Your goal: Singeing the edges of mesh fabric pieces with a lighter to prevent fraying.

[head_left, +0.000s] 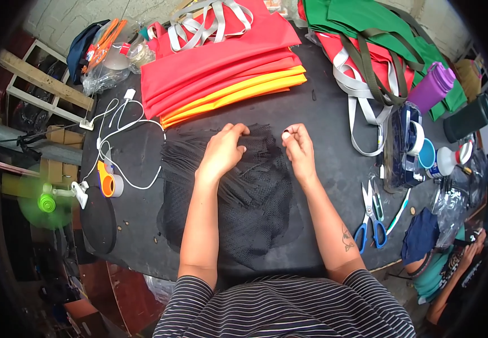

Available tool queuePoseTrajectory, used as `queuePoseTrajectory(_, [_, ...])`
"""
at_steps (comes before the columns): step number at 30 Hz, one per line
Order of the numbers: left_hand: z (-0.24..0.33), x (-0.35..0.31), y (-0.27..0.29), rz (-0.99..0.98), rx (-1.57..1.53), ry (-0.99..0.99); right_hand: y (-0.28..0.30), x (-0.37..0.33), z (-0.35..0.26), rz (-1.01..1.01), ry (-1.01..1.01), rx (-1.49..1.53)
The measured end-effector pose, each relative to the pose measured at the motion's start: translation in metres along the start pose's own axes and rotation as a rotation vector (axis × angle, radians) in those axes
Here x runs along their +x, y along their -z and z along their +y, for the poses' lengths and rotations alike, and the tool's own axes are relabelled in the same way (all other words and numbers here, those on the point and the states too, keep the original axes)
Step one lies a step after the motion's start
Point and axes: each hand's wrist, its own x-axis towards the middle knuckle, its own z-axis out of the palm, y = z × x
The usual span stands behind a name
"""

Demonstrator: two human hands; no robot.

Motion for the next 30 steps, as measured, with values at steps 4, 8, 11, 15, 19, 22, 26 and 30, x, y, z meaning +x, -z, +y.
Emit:
queuePoseTrajectory(4, [-0.002, 0.002, -0.004, 0.128, -0.013, -0.032, 0.000, 0.003, -0.004, 0.012, -0.048, 0.029])
queuePoseTrajectory(8, [-0.009, 0.004, -0.014, 0.373, -0.124, -0.141, -0.003, 0.007, 0.001, 0.027, 0.009, -0.049])
queuePoseTrajectory(11, [-0.001, 0.004, -0.011, 0.349, -0.227, -0.041, -0.004, 0.008, 0.002, 0.043, 0.013, -0.100])
queuePoseTrajectory(15, [-0.009, 0.006, -0.010, 0.204, -0.552, 0.055, -0.012, 0.004, -0.009, 0.018, 0.087, -0.237])
queuePoseTrajectory(19, [-0.018, 0.011, -0.009, 0.120, -0.761, 0.072, -0.021, 0.005, -0.015, 0.010, 0.193, -0.395])
queuePoseTrajectory(22, [-0.018, 0.011, -0.010, 0.058, -0.706, 0.076, -0.029, 0.005, -0.020, 0.012, 0.205, -0.444])
queuePoseTrajectory(26, [-0.015, 0.011, -0.009, 0.069, -0.727, 0.101, -0.034, 0.008, -0.017, 0.027, 0.252, -0.502])
queuePoseTrajectory(30, [-0.017, 0.012, -0.010, 0.078, -0.726, 0.118, -0.036, 0.007, -0.017, 0.016, 0.253, -0.506])
